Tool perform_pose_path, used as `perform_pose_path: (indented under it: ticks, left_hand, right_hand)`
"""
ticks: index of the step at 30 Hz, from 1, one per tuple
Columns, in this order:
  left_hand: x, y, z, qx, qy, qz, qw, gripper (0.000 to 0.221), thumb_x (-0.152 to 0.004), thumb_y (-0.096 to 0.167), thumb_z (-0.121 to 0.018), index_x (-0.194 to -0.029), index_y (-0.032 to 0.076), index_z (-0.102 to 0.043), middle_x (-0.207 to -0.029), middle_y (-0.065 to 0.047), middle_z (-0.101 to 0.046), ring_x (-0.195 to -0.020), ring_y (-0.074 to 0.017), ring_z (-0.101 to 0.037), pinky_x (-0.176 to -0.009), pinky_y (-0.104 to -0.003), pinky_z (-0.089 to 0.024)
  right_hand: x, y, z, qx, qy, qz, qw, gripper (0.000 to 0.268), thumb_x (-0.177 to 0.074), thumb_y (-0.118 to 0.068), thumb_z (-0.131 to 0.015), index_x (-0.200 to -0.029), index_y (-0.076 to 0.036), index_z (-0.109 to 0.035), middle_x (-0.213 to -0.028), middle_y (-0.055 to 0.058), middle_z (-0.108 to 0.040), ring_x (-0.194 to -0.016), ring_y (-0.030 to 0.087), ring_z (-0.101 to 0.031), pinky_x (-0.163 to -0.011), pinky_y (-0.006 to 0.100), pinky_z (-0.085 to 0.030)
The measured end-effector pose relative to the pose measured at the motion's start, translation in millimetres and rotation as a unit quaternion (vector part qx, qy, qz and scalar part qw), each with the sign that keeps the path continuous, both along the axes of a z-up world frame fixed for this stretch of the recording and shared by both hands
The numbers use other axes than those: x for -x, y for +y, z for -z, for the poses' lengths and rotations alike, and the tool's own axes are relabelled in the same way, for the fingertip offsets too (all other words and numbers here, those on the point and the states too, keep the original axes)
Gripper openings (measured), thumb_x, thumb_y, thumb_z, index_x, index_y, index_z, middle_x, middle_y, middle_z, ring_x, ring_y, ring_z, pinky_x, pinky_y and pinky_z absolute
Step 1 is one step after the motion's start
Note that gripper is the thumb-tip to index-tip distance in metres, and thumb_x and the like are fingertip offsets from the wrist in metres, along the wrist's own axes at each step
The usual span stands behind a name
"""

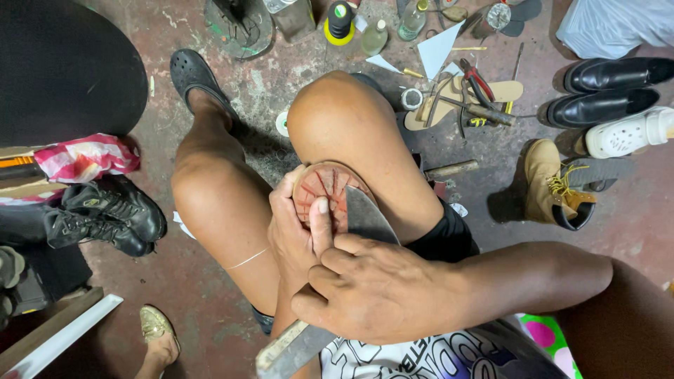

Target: The person carves a shoe sole with a knife and pulls off pieces of rubber by hand.

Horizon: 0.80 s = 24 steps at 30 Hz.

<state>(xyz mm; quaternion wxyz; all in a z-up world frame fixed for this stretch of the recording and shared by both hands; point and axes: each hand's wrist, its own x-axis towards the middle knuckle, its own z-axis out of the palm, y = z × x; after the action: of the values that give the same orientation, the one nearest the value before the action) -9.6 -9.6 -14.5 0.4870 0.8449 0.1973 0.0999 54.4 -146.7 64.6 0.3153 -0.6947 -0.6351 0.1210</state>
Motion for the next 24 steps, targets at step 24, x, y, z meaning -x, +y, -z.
perform_pose_path:
  ticks: [24]
  left_hand:
    - [-7, 7, -3, 0.004, -0.088, 0.026, 0.996, 0.037, -0.109, 0.020, -0.049, -0.137, -0.003, -0.054, -0.130, -0.021, -0.064, -0.122, -0.0337, -0.066, -0.108, -0.041, -0.050]
  right_hand:
    - [-21, -54, 53, -0.399, 0.606, 0.200, 0.658, 0.033, -0.117, -0.030, -0.051, -0.096, -0.005, -0.055, -0.065, -0.001, -0.040, -0.059, 0.010, -0.039, -0.075, 0.037, -0.045]
